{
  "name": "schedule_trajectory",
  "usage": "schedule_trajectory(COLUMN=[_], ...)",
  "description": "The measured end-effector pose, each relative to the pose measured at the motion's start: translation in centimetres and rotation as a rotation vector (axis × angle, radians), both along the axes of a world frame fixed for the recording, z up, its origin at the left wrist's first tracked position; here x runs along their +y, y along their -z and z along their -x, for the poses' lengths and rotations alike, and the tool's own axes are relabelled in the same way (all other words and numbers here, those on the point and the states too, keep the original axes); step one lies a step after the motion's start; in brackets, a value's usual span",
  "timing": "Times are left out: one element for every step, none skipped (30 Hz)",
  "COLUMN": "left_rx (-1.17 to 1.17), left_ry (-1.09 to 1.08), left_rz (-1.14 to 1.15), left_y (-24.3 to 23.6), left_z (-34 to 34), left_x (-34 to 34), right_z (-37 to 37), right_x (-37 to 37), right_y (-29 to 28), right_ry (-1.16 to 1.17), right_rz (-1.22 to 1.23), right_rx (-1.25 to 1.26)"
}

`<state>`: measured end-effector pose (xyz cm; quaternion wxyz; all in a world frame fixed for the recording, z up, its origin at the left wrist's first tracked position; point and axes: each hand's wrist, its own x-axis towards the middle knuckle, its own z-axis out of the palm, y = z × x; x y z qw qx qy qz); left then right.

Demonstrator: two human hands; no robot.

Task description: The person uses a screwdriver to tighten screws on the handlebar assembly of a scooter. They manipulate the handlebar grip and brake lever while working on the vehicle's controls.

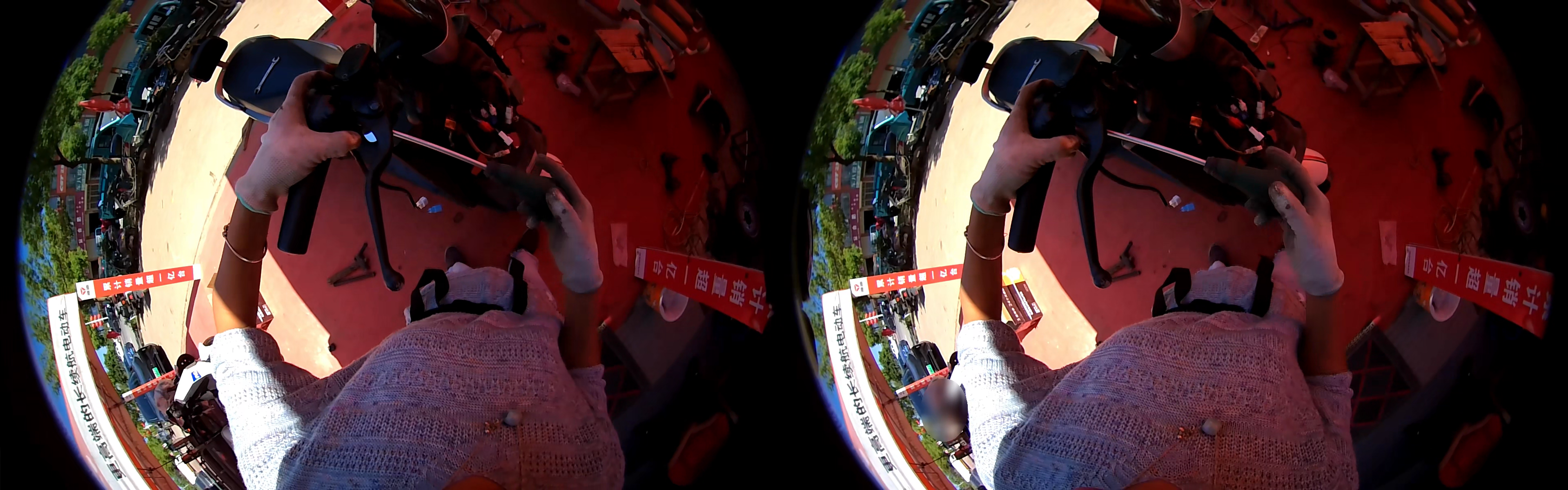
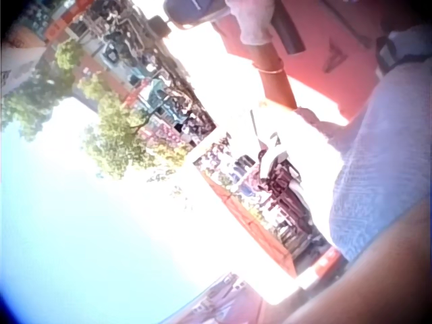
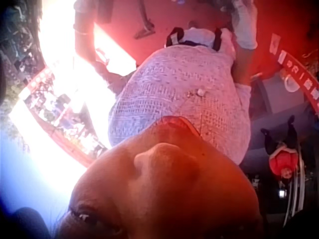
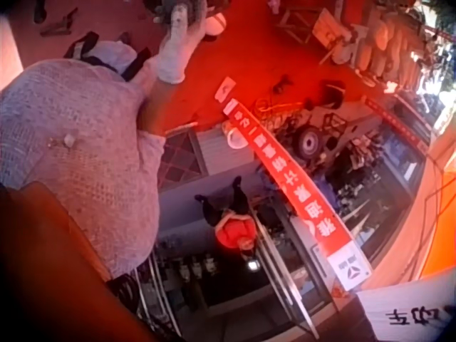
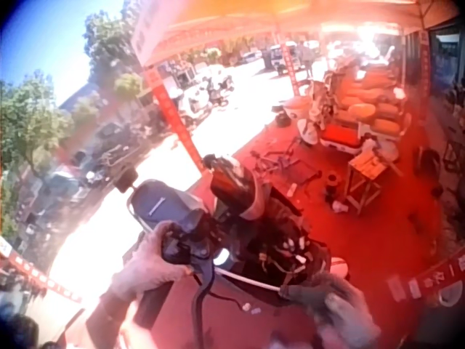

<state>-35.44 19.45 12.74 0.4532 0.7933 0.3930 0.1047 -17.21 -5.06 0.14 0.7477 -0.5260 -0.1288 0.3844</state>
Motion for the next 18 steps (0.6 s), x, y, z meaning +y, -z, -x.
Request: schedule_trajectory(left_rx=[-0.008, -0.016, 0.005, 0.026, 0.048, 0.046, 0.038, 0.033, 0.026, 0.019, 0.013, 0.018, 0.027, 0.036, 0.034, 0.027, 0.017, 0.054], left_ry=[0.001, 0.003, -0.003, -0.006, -0.009, -0.012, -0.012, -0.008, 0.003, 0.008, 0.012, 0.003, -0.008, -0.018, -0.004, 0.027, 0.062, 0.0], left_rz=[-0.009, -0.018, -0.018, -0.019, -0.02, -0.024, -0.038, -0.047, -0.067, -0.079, -0.092, -0.087, -0.081, -0.075, -0.097, -0.118, -0.139, -0.128], left_y=[0.1, 0.1, 0.0, 0.0, -0.1, -0.1, -0.2, -0.2, -0.2, 0.0, 0.1, 0.0, -0.2, -0.2, -0.1, 0.4, 0.6, 0.2], left_z=[0.0, 0.0, 0.1, 0.1, 0.1, 0.3, 0.2, 0.1, -0.1, 0.1, 0.2, 0.2, 0.2, 0.4, 0.6, 0.3, 0.0, 0.2], left_x=[0.0, 0.0, 0.1, 0.2, 0.3, 0.2, 0.0, 0.0, 0.1, 0.1, 0.2, 0.2, 0.2, 0.2, 0.4, 0.6, 1.0, 0.7], right_z=[0.0, -0.1, -1.0, -1.6, -1.6, -1.5, -1.5, -0.9, 0.0, 0.1, 0.1, -0.6, -1.0, -1.2, -1.3, -1.6, -1.4, -0.4], right_x=[0.0, 0.0, -0.8, -1.3, -1.3, -1.2, -0.9, -0.6, -0.1, -0.2, 0.0, -0.3, -0.5, -0.6, -0.7, -1.2, -1.2, -0.7], right_y=[0.0, 0.0, 0.2, 0.3, 0.1, -0.2, -0.4, -0.6, -0.7, -0.6, -0.6, -0.4, -0.3, -0.4, -0.6, -0.8, -0.7, -0.5], right_ry=[0.001, 0.004, -0.099, -0.198, -0.206, -0.214, -0.22, -0.108, 0.004, 0.014, 0.025, -0.058, -0.144, -0.175, -0.204, -0.215, -0.166, -0.114], right_rz=[-0.006, -0.013, -0.004, 0.004, 0.02, 0.036, 0.042, 0.024, 0.005, 0.002, -0.006, -0.006, -0.003, 0.016, 0.036, 0.056, 0.016, -0.021], right_rx=[-0.003, -0.005, 0.006, 0.017, 0.04, 0.062, 0.077, 0.045, 0.014, 0.008, -0.002, 0.012, 0.03, 0.035, 0.038, 0.038, -0.047, -0.135])
